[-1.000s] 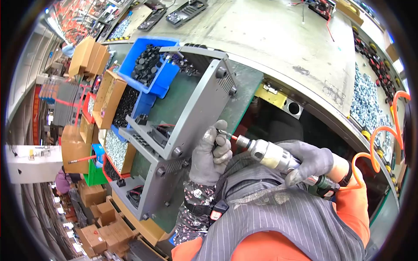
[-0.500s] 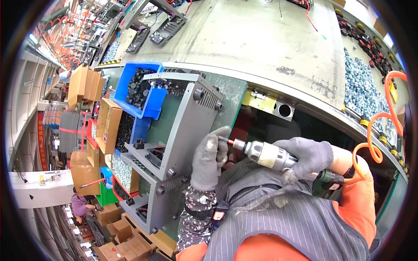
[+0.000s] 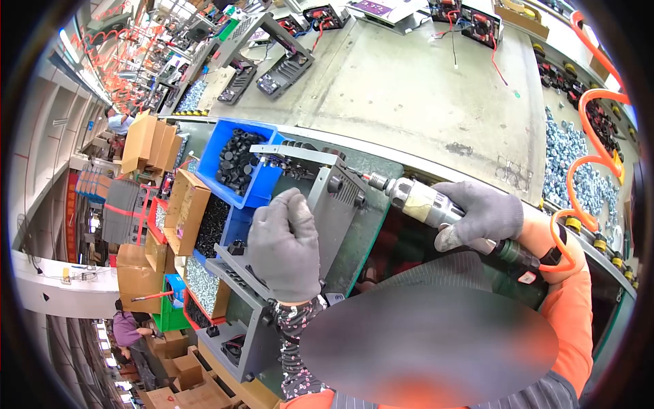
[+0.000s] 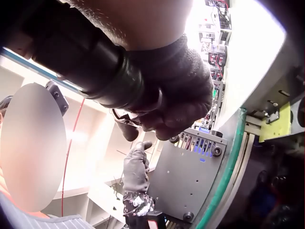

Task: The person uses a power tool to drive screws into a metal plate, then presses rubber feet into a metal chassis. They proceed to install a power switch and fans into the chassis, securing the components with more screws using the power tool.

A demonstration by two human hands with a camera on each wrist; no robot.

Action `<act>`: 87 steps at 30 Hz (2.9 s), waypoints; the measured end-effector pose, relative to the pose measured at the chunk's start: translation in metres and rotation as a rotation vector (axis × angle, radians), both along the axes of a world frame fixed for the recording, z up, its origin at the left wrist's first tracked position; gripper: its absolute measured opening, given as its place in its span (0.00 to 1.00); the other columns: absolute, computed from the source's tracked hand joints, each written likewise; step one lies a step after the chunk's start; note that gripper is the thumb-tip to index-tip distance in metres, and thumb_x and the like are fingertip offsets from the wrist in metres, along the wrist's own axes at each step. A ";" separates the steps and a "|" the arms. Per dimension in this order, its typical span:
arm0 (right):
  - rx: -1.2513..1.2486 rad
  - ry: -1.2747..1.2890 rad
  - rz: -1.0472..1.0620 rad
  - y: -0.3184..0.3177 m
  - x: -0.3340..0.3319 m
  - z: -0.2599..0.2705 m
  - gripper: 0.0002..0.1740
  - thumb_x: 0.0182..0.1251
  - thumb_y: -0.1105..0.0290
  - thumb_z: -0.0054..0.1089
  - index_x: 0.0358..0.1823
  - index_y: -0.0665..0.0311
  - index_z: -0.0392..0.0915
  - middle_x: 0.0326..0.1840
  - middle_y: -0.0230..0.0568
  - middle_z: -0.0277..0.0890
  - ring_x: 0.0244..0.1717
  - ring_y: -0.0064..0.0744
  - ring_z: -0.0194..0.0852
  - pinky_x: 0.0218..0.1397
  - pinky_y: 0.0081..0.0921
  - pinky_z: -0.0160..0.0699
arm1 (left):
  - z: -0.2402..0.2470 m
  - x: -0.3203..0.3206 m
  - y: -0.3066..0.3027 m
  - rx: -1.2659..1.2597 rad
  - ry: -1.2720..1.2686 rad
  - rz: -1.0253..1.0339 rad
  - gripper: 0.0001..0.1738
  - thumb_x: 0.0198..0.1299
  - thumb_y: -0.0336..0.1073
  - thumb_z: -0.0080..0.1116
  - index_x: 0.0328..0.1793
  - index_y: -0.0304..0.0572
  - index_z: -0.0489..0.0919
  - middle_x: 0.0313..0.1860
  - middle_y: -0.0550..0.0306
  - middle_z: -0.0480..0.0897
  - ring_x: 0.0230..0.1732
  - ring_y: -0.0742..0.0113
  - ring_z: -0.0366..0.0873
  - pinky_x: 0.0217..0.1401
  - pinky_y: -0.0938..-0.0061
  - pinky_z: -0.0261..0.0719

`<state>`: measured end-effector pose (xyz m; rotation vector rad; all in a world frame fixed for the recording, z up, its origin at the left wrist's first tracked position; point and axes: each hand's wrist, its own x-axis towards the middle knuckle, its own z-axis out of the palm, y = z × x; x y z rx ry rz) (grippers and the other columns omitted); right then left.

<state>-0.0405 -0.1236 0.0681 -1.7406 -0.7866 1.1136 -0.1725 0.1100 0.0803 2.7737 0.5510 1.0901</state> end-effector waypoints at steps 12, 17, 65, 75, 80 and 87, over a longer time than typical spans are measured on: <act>-0.004 0.001 0.064 0.008 0.008 -0.001 0.34 0.48 0.56 0.71 0.53 0.69 0.70 0.35 0.43 0.76 0.38 0.29 0.73 0.43 0.26 0.71 | -0.013 0.007 0.009 0.227 0.279 0.065 0.19 0.63 0.46 0.52 0.22 0.44 0.71 0.21 0.54 0.73 0.25 0.53 0.75 0.26 0.62 0.73; -0.047 -0.017 0.033 0.013 0.008 0.009 0.35 0.47 0.59 0.71 0.55 0.69 0.69 0.35 0.40 0.75 0.39 0.27 0.72 0.44 0.25 0.72 | -0.013 0.007 0.008 0.256 0.294 0.064 0.18 0.63 0.45 0.51 0.23 0.45 0.71 0.22 0.54 0.73 0.25 0.53 0.75 0.26 0.62 0.73; 0.114 0.299 -0.104 -0.023 -0.068 -0.063 0.42 0.30 0.58 0.82 0.51 0.66 0.73 0.33 0.27 0.71 0.33 0.19 0.65 0.38 0.20 0.67 | -0.125 -0.078 0.001 -2.410 -0.051 -0.446 0.17 0.69 0.37 0.44 0.61 0.40 0.70 0.34 0.67 0.76 0.23 0.84 0.61 0.21 0.91 0.61; 0.138 0.254 0.031 -0.030 -0.069 -0.056 0.40 0.36 0.61 0.79 0.54 0.67 0.71 0.39 0.31 0.73 0.39 0.22 0.67 0.44 0.24 0.70 | -0.106 -0.078 -0.005 -2.397 -0.228 -0.465 0.17 0.66 0.34 0.49 0.59 0.36 0.71 0.35 0.65 0.74 0.25 0.81 0.62 0.24 0.87 0.63; 0.108 0.246 0.095 -0.032 -0.073 -0.046 0.42 0.40 0.60 0.77 0.57 0.69 0.68 0.43 0.43 0.77 0.43 0.30 0.74 0.50 0.29 0.74 | -0.097 -0.073 -0.007 -2.413 -0.231 -0.515 0.18 0.65 0.34 0.50 0.59 0.33 0.72 0.37 0.61 0.77 0.24 0.80 0.63 0.23 0.84 0.65; 0.195 0.121 0.198 -0.032 -0.077 -0.059 0.44 0.42 0.58 0.75 0.61 0.69 0.65 0.47 0.47 0.75 0.46 0.35 0.75 0.51 0.30 0.75 | -0.096 -0.070 -0.015 -2.445 -0.220 -0.601 0.21 0.68 0.46 0.49 0.53 0.33 0.75 0.19 0.68 0.64 0.15 0.83 0.54 0.12 0.89 0.55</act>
